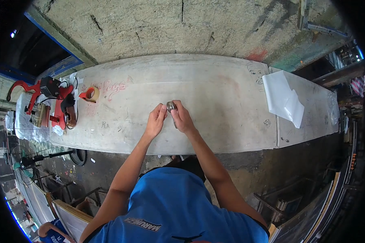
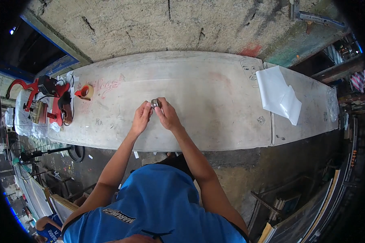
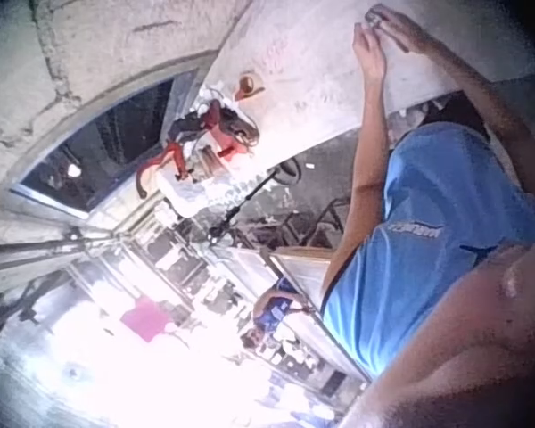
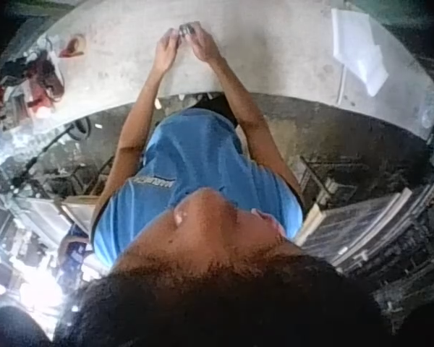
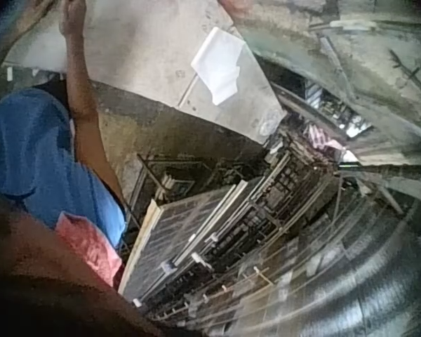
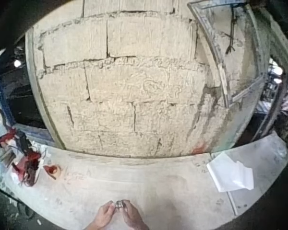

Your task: Assembling and tightening bolts on large metal industrial frames using a ratchet and socket.

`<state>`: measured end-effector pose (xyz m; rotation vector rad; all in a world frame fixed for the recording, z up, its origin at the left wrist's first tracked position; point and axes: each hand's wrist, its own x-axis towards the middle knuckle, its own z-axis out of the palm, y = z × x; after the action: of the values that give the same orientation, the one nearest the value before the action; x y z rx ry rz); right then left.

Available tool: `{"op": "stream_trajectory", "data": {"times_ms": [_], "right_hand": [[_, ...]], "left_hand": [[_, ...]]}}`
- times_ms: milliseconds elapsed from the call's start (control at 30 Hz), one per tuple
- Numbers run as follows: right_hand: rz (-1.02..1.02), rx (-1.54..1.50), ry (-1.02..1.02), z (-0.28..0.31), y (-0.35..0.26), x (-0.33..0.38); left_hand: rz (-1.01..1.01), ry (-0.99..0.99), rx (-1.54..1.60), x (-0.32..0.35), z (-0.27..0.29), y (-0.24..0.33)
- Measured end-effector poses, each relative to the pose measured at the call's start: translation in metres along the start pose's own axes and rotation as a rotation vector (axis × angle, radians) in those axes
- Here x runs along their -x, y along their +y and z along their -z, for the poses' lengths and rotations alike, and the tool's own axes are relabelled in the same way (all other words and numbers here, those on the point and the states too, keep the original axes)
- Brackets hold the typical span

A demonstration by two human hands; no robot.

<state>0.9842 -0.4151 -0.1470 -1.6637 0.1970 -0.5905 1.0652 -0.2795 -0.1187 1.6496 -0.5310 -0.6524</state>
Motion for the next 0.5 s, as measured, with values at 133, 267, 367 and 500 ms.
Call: {"op": "stream_trajectory", "data": {"times_ms": [133,267,367,500], "right_hand": [[0.044,0.198,-0.11,0.018,0.006,-0.01],[0.118,0.125,-0.017,0.018,0.009,-0.009],[0.079,0.172,0.02,0.016,0.008,-0.009],[-0.043,0.082,0.129,0.004,-0.001,-0.006]], "left_hand": [[0.071,-0.053,0.059,0.004,-0.007,0.011],[0.282,-0.192,0.14,0.003,-0.007,0.029],[0.25,-0.183,0.169,0.007,-0.015,0.022],[0.089,-0.069,0.177,0.011,-0.03,0.005]]}}
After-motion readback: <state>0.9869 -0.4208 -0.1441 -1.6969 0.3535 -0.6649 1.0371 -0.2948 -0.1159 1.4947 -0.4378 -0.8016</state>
